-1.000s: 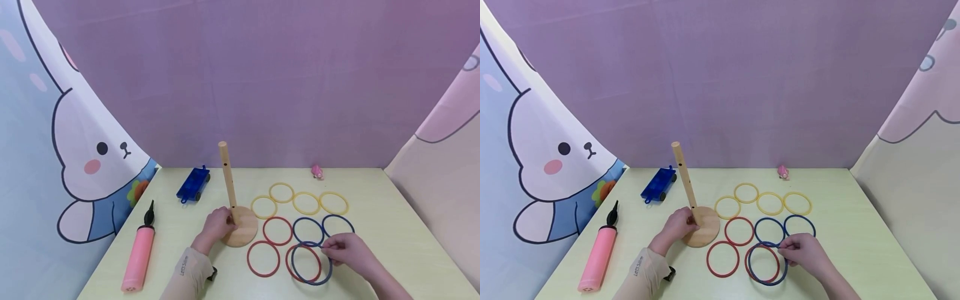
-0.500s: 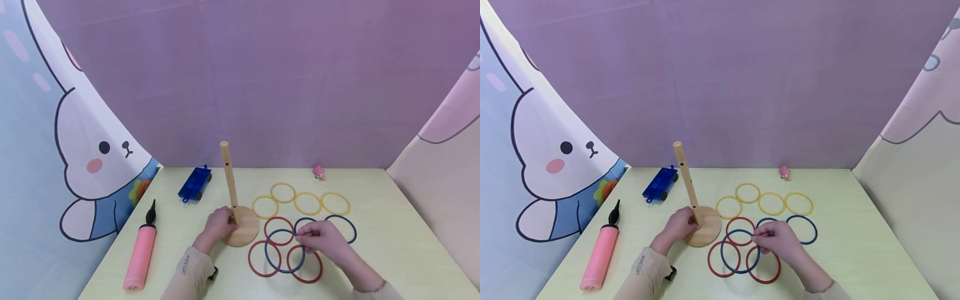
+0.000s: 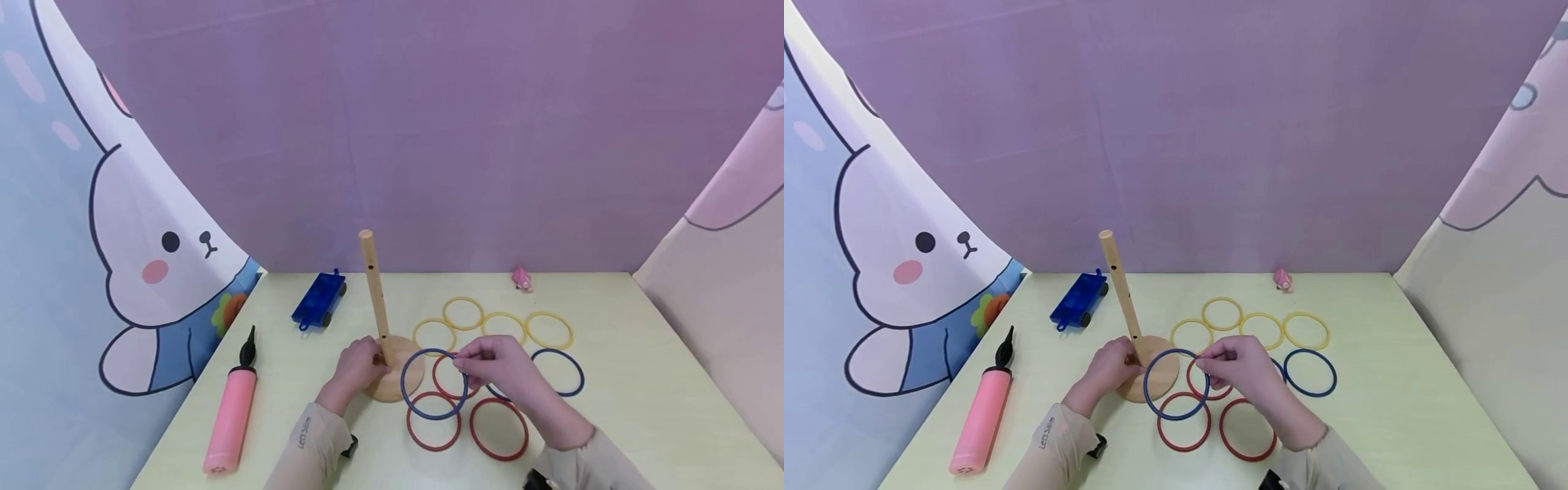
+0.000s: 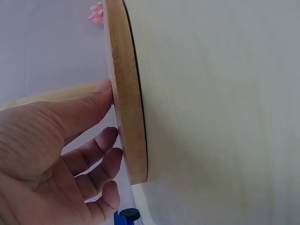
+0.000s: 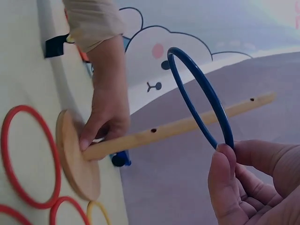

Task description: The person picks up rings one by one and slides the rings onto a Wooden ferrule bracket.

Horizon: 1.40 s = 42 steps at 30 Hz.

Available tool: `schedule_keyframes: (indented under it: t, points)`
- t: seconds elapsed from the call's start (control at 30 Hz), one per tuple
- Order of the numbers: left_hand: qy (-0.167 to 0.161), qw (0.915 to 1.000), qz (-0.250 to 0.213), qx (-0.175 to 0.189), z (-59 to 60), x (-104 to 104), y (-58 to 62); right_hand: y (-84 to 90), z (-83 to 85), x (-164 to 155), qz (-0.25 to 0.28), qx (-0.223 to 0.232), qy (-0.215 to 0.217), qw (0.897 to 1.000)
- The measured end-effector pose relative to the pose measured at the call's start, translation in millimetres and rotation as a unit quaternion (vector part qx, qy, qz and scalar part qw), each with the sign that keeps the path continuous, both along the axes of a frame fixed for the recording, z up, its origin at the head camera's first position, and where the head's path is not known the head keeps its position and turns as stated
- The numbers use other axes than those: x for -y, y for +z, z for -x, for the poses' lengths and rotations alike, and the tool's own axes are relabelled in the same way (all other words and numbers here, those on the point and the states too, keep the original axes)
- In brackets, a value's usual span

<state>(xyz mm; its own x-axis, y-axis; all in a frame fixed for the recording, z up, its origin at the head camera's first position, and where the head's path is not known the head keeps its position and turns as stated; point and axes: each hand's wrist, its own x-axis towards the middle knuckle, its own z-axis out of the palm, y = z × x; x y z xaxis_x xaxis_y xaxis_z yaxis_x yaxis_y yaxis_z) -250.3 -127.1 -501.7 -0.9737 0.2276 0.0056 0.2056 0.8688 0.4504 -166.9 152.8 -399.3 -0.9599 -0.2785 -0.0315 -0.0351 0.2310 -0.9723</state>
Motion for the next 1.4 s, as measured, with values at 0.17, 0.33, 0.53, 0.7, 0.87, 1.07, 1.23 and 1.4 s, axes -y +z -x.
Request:
schedule_keyframes:
  t: [0.17, 0.33, 0.53, 0.7, 0.87, 1.07, 1.23, 1.4]
  points:
    - [-0.007, 0.9999, 0.007, -0.012, 0.6, -0.5, 0.7, 18.3, 6.8, 9.8, 0.023, -0.012, 0.004, 1.0]
    - [-0.013, 0.9996, 0.014, -0.019, 1.2, -0.1, 0.6, 33.3, 12.6, 18.0, 0.054, -0.01, -0.001, 0.998]
    - [0.003, 0.9998, 0.01, -0.017, 1.3, -0.8, 0.4, 45.7, 21.8, 28.2, 0.077, -0.011, -0.008, 0.997]
    - [-0.002, 0.9999, -0.009, -0.014, -1.9, -0.3, 3.5, 56.5, 28.2, 37.8, 0.091, -0.019, -0.011, 0.996]
    - [-0.008, 0.9997, -0.018, -0.012, -2.4, 1.1, 5.0, 70.4, 31.9, 46.9, 0.115, -0.03, -0.016, 0.993]
    - [-0.029, 0.9994, -0.004, -0.019, -0.2, 2.5, 2.8, 91.0, 34.6, 55.3, 0.144, -0.037, -0.039, 0.988]
    - [-0.025, 0.9994, 0.008, -0.022, -0.1, 2.3, 2.5, 110.0, 37.2, 61.8, 0.176, -0.051, -0.058, 0.981]
    - [-0.025, 0.9995, 0.007, -0.018, -0.4, 2.2, 4.0, 128.6, 42.5, 68.1, 0.181, -0.065, -0.082, 0.978]
